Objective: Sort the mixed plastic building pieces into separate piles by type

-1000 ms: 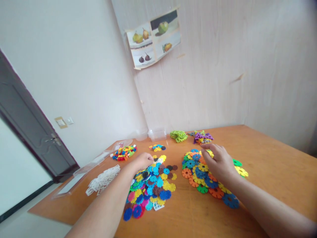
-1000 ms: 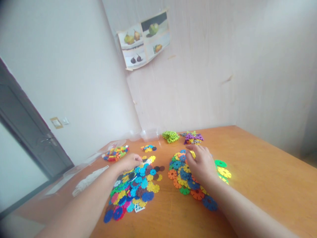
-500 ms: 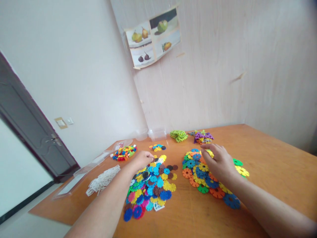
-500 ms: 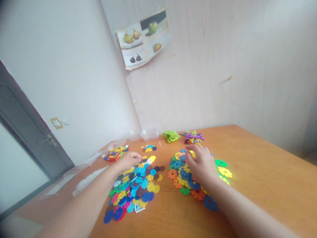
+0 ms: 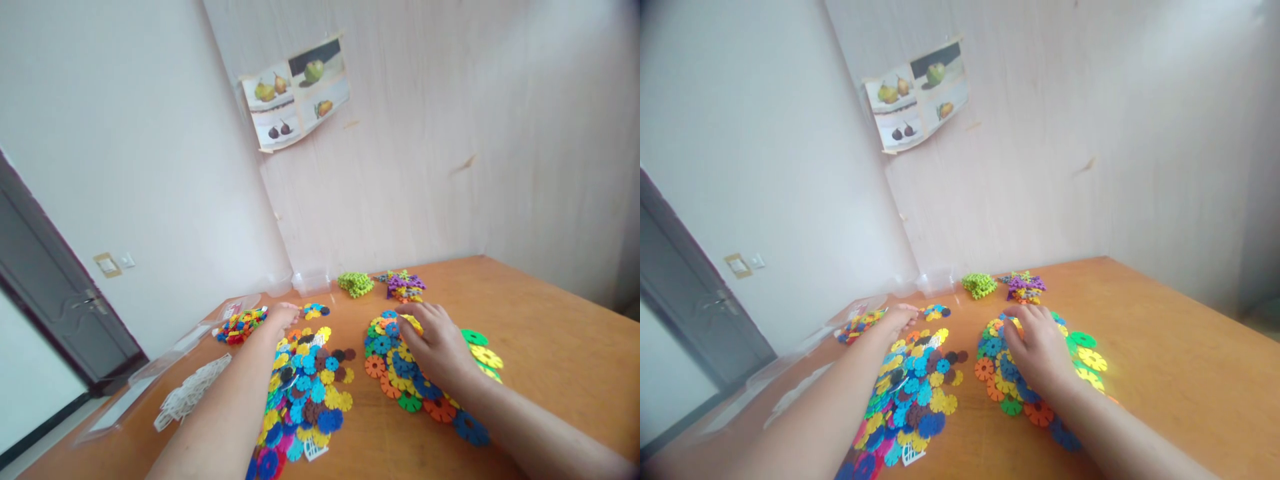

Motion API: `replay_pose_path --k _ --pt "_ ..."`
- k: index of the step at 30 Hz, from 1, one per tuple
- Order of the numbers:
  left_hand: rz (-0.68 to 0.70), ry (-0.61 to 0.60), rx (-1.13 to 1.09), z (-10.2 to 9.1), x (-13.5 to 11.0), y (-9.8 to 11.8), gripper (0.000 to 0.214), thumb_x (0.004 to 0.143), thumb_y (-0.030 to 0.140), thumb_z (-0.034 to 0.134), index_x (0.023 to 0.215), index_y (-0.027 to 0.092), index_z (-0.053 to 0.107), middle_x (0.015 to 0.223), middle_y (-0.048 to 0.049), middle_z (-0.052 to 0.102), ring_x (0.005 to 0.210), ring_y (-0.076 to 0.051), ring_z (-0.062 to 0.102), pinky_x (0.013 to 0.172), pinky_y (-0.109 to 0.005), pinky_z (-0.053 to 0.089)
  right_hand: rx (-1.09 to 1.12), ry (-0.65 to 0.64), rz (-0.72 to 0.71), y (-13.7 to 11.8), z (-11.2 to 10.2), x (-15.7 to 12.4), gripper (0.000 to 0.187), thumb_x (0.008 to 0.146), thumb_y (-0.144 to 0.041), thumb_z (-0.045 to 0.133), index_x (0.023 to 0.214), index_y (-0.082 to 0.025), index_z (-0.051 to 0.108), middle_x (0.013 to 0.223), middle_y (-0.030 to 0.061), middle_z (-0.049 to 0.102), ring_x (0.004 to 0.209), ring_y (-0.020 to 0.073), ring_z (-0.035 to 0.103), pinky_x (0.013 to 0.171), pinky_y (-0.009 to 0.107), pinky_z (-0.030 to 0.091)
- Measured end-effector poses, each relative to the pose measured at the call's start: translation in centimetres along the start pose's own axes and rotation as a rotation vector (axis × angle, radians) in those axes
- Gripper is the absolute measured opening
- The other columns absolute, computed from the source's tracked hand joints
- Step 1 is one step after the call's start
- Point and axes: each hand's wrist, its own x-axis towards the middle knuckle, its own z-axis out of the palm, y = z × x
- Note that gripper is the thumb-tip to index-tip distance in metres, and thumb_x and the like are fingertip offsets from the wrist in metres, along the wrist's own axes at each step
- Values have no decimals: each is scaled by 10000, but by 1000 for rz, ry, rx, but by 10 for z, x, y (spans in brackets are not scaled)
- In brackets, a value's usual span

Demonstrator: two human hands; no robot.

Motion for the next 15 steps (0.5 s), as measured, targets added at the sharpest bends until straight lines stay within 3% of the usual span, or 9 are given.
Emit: replay_pose_path --k 3,7,15 --pt "-9 46 -14 5 10 5 176 793 163 533 958 140 590 806 -67 686 651 -109 631 545 -178 426 -2 -3 -17 0 1 0 197 914 -330 495 994 -229 644 968 69 675 966 251 573 839 386 452" --pt "5 64 15 7 10 0 154 794 195 535 929 156 599 905 -93 699 711 -129 644 562 -188 437 -4 -10 -25 2 2 0 197 913 -327 496 1004 -236 646 970 67 674 973 251 572 843 385 452" --pt "114 -108 161 -7 -10 -18 209 711 186 619 905 149 687 766 -35 691 656 -127 601 571 -200 425 -5 -34 -29 0 1 -1 191 913 -329 496 966 -238 655 966 68 676 967 253 575 845 387 452"
